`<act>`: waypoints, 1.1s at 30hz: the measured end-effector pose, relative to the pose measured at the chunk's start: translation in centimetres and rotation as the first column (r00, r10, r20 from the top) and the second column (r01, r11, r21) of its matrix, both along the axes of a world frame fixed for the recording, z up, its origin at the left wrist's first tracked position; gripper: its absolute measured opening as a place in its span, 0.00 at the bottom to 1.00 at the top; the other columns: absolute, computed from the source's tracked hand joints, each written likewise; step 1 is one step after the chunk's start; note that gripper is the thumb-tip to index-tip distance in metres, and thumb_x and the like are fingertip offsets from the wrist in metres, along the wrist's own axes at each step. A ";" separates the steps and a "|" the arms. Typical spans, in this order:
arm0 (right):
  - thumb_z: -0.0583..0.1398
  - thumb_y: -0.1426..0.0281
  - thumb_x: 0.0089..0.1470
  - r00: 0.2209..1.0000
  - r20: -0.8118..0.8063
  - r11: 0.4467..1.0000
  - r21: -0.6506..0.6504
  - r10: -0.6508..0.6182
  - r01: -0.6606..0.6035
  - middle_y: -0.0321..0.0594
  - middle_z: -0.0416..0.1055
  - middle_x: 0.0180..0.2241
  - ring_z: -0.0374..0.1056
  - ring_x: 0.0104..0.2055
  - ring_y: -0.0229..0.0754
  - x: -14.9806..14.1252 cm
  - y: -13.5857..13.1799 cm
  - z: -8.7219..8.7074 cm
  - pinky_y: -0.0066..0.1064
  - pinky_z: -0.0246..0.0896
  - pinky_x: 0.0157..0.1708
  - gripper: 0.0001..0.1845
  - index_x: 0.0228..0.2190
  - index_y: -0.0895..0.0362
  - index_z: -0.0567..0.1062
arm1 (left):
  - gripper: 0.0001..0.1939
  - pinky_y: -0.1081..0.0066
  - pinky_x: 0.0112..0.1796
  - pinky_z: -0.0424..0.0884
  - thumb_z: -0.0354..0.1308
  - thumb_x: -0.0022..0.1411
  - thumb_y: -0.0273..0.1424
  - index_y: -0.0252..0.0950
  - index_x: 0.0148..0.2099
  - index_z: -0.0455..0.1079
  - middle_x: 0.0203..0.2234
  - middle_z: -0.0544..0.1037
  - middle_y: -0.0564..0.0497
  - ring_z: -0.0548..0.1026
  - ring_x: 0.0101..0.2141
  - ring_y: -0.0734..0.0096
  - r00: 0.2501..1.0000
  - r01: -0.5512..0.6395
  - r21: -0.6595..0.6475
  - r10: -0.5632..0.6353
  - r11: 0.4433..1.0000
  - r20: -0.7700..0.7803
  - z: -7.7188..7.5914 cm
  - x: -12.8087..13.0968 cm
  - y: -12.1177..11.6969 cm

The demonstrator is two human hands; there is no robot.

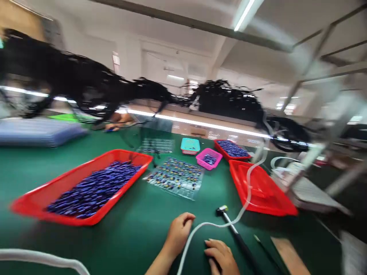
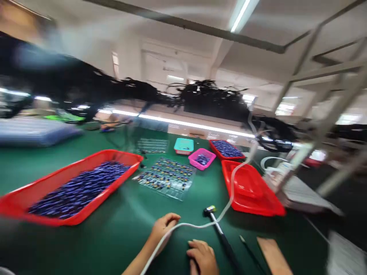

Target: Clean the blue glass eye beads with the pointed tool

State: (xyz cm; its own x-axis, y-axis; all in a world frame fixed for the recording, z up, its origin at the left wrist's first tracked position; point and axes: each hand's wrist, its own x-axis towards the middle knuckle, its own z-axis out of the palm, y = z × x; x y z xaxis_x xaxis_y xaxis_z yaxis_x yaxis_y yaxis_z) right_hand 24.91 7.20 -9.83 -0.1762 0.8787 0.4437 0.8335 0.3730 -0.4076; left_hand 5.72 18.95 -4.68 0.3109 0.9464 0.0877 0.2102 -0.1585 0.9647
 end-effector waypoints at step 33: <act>0.58 0.74 0.53 0.975 -0.038 0.965 0.133 -0.221 0.224 0.37 0.78 0.42 0.72 0.45 0.43 -4.3 -5.4 3.6 0.36 0.62 0.47 0.12 0.39 0.52 0.76 | 0.21 0.67 0.34 0.76 0.56 0.47 0.47 0.40 0.36 0.80 0.30 0.84 0.50 0.81 0.38 0.51 0.985 0.042 0.025 -0.037 0.999 -0.169 -0.2 -0.9 2.4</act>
